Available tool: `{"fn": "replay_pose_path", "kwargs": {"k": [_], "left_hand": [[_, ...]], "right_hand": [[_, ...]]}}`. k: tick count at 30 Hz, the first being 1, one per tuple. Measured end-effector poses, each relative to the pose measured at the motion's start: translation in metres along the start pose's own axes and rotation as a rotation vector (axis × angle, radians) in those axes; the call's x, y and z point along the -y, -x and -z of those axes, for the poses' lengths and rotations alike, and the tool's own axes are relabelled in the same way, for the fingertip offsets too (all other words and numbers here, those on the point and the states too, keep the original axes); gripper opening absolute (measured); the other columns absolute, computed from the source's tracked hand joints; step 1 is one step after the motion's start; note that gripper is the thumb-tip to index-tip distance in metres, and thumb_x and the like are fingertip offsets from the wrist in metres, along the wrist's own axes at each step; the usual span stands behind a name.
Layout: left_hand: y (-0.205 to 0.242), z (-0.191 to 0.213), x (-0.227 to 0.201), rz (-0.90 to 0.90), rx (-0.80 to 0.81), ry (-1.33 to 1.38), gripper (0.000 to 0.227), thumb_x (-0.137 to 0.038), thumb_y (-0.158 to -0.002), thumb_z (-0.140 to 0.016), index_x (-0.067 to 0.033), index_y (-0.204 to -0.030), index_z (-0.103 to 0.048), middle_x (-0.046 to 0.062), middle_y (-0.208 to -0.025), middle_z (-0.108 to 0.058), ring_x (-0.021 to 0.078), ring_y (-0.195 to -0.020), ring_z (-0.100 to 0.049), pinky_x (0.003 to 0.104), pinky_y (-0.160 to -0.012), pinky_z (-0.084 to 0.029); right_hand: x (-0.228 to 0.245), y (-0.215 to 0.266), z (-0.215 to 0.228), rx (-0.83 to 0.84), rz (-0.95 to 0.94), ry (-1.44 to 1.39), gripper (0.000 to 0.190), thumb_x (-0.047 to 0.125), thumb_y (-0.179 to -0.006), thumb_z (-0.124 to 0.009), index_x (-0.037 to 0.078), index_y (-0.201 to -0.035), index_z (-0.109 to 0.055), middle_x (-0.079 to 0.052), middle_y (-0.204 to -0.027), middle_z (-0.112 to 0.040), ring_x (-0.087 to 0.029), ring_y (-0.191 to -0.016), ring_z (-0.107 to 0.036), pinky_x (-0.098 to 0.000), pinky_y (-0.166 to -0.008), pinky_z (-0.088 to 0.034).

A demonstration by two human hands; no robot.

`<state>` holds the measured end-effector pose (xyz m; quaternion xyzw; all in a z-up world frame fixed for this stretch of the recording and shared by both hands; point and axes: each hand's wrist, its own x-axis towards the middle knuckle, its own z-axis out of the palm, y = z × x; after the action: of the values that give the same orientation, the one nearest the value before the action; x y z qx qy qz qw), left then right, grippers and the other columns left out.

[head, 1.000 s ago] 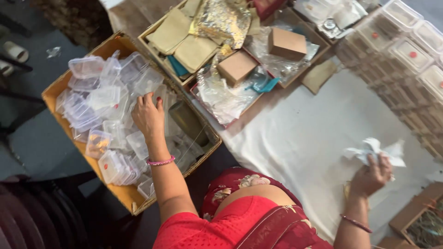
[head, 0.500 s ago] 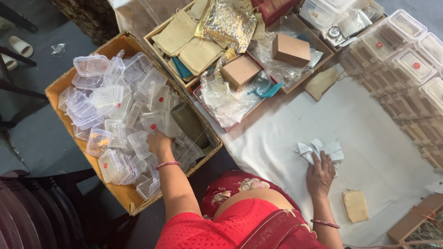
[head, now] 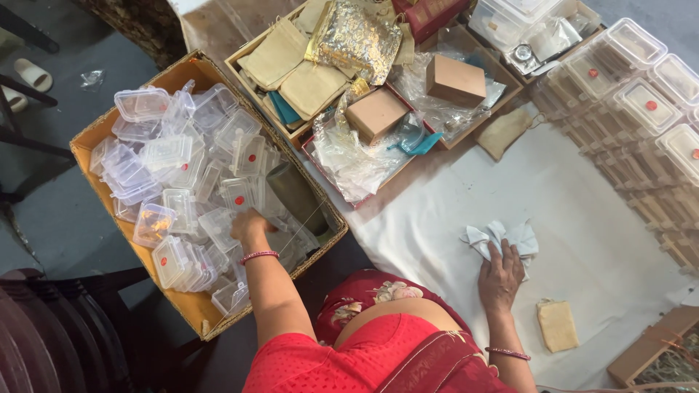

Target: The person wipes a dark beaded necklace with a white cloth on a white tablecloth. They then place the necklace into a small plastic container and a beige pouch. Finally, they wipe the inside of the plastic container with the cloth.

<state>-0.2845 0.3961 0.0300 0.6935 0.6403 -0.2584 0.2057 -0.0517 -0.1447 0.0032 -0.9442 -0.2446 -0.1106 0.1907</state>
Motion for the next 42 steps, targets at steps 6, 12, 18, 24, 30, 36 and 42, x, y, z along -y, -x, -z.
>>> {"fn": "replay_pose_path", "kwargs": {"k": [6, 12, 18, 24, 30, 36, 42], "left_hand": [[-0.033, -0.088, 0.014, -0.009, -0.291, -0.012, 0.065, -0.034, -0.073, -0.092, -0.0245, -0.131, -0.065, 0.010, -0.142, -0.056, 0.0350, -0.127, -0.057, 0.046, -0.092, -0.056], [-0.086, -0.053, 0.026, -0.094, -0.452, 0.141, 0.022, -0.026, -0.093, -0.073, -0.0104, -0.105, -0.082, 0.017, -0.113, -0.078, 0.0361, -0.107, -0.074, 0.046, -0.088, -0.060], [-0.057, -0.003, 0.002, -0.134, -0.387, 0.169, 0.023, -0.026, -0.086, -0.075, -0.0079, -0.100, -0.081, 0.019, -0.106, -0.077, 0.0386, -0.102, -0.073, 0.048, -0.083, -0.059], [-0.065, -0.082, -0.021, -0.184, -0.055, 0.192, 0.048, -0.041, -0.085, -0.079, -0.0054, -0.116, -0.073, 0.018, -0.114, -0.077, 0.0340, -0.107, -0.074, 0.043, -0.088, -0.057], [-0.017, -0.062, -0.021, -0.238, -0.016, 0.304, 0.044, -0.029, -0.089, -0.068, -0.0172, -0.131, -0.069, 0.017, -0.128, -0.068, 0.0340, -0.113, -0.070, 0.045, -0.092, -0.059], [-0.008, -0.084, -0.027, -0.328, -0.050, 0.349, 0.048, -0.018, -0.076, -0.081, -0.0156, -0.122, -0.070, 0.018, -0.140, -0.043, 0.0379, -0.112, -0.065, 0.046, -0.091, -0.060], [0.032, -0.050, -0.028, -0.289, -0.407, 0.296, 0.025, -0.024, -0.085, -0.076, -0.0113, -0.107, -0.078, 0.017, -0.119, -0.064, 0.0379, -0.107, -0.068, 0.047, -0.089, -0.057]], "right_hand": [[0.000, 0.001, 0.000, -0.005, -0.007, 0.003, 0.042, 0.012, -0.095, -0.063, 0.014, -0.138, -0.065, -0.014, -0.155, -0.054, -0.034, -0.150, -0.042, -0.0485, -0.124, -0.030], [-0.001, 0.001, 0.001, 0.004, 0.009, 0.019, 0.042, 0.013, -0.096, -0.063, 0.013, -0.138, -0.065, -0.014, -0.155, -0.054, -0.033, -0.150, -0.043, -0.0484, -0.123, -0.031], [0.000, 0.001, 0.002, -0.008, 0.015, 0.018, 0.041, 0.013, -0.096, -0.063, 0.013, -0.137, -0.065, -0.015, -0.154, -0.054, -0.034, -0.149, -0.043, -0.0485, -0.123, -0.030], [-0.002, 0.008, 0.002, -0.003, 0.024, 0.022, 0.045, 0.012, -0.094, -0.063, 0.013, -0.139, -0.064, -0.015, -0.154, -0.054, -0.035, -0.149, -0.042, -0.0491, -0.124, -0.030], [0.001, 0.010, 0.007, 0.004, 0.021, 0.002, 0.044, 0.013, -0.094, -0.063, 0.013, -0.138, -0.063, -0.015, -0.155, -0.053, -0.035, -0.149, -0.042, -0.0495, -0.123, -0.030], [-0.001, 0.011, 0.005, -0.002, 0.026, 0.016, 0.045, 0.013, -0.094, -0.062, 0.014, -0.139, -0.063, -0.015, -0.155, -0.053, -0.034, -0.150, -0.041, -0.0492, -0.125, -0.029], [-0.004, 0.013, 0.002, 0.006, 0.017, 0.008, 0.047, 0.012, -0.093, -0.062, 0.014, -0.140, -0.063, -0.014, -0.155, -0.053, -0.034, -0.150, -0.041, -0.0493, -0.124, -0.029]]}}
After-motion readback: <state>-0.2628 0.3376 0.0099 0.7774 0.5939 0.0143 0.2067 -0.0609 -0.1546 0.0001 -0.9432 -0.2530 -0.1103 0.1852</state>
